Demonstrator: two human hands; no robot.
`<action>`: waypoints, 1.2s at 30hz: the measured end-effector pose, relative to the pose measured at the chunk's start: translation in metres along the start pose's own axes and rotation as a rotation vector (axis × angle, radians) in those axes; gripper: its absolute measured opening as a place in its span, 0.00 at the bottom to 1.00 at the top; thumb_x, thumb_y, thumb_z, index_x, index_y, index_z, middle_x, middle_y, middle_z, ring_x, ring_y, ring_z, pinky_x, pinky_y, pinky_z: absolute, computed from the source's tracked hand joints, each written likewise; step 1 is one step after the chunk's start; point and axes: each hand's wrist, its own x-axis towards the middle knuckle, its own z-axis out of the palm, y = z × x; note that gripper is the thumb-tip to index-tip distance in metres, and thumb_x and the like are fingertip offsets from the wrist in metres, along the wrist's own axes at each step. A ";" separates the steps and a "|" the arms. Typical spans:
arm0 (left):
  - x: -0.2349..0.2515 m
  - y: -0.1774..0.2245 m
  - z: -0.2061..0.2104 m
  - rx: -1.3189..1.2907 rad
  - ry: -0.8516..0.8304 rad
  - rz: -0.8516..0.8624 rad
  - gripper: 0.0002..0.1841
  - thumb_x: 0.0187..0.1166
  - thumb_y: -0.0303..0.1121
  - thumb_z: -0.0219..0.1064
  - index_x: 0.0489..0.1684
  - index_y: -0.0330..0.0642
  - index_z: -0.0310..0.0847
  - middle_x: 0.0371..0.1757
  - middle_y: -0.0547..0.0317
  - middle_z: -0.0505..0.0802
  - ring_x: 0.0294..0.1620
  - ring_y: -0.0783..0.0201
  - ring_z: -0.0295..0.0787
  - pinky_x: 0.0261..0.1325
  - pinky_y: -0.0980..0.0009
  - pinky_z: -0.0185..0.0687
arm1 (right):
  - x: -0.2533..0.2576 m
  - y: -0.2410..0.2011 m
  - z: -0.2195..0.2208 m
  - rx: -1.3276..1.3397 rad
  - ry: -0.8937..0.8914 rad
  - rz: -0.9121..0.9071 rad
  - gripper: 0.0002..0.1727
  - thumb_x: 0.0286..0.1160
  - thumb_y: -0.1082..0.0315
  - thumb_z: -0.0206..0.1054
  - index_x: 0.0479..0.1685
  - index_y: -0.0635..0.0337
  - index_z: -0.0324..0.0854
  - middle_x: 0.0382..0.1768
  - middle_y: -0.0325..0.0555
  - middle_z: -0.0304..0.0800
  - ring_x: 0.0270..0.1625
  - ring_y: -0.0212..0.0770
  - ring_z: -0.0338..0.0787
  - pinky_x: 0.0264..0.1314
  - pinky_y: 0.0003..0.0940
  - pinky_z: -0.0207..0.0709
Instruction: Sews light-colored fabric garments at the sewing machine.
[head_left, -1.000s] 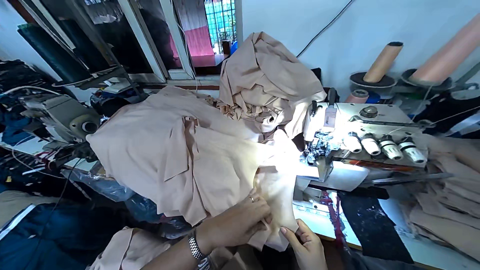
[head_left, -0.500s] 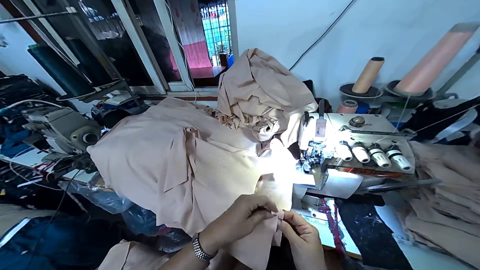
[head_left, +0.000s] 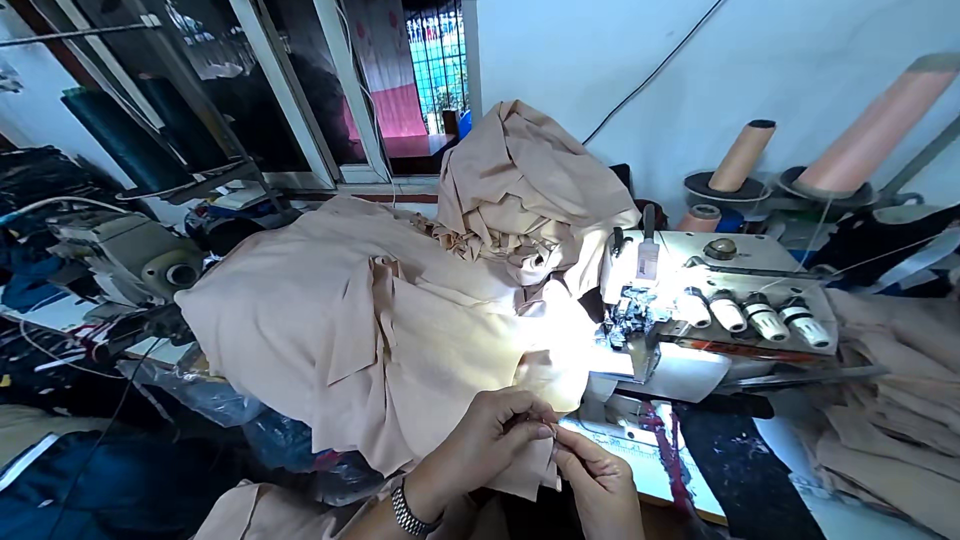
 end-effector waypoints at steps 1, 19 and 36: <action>0.000 0.000 0.000 0.004 0.005 0.020 0.09 0.83 0.28 0.66 0.47 0.30 0.88 0.42 0.56 0.92 0.42 0.75 0.86 0.50 0.80 0.83 | 0.000 0.000 0.000 -0.006 -0.010 -0.003 0.14 0.72 0.82 0.61 0.50 0.71 0.91 0.44 0.43 0.98 0.45 0.25 0.94 0.52 0.20 0.88; -0.005 -0.015 0.000 0.186 0.054 0.165 0.12 0.86 0.36 0.65 0.48 0.35 0.89 0.43 0.53 0.91 0.45 0.69 0.85 0.52 0.76 0.81 | -0.002 -0.003 0.002 0.047 -0.010 0.057 0.12 0.76 0.81 0.63 0.50 0.69 0.92 0.42 0.42 0.98 0.39 0.24 0.92 0.45 0.19 0.86; -0.008 -0.014 -0.005 -0.086 0.033 0.090 0.07 0.80 0.28 0.71 0.45 0.33 0.88 0.38 0.60 0.89 0.38 0.78 0.81 0.44 0.83 0.77 | 0.000 0.000 0.003 0.052 -0.024 0.014 0.12 0.75 0.82 0.62 0.47 0.69 0.92 0.41 0.40 0.97 0.38 0.22 0.91 0.44 0.17 0.84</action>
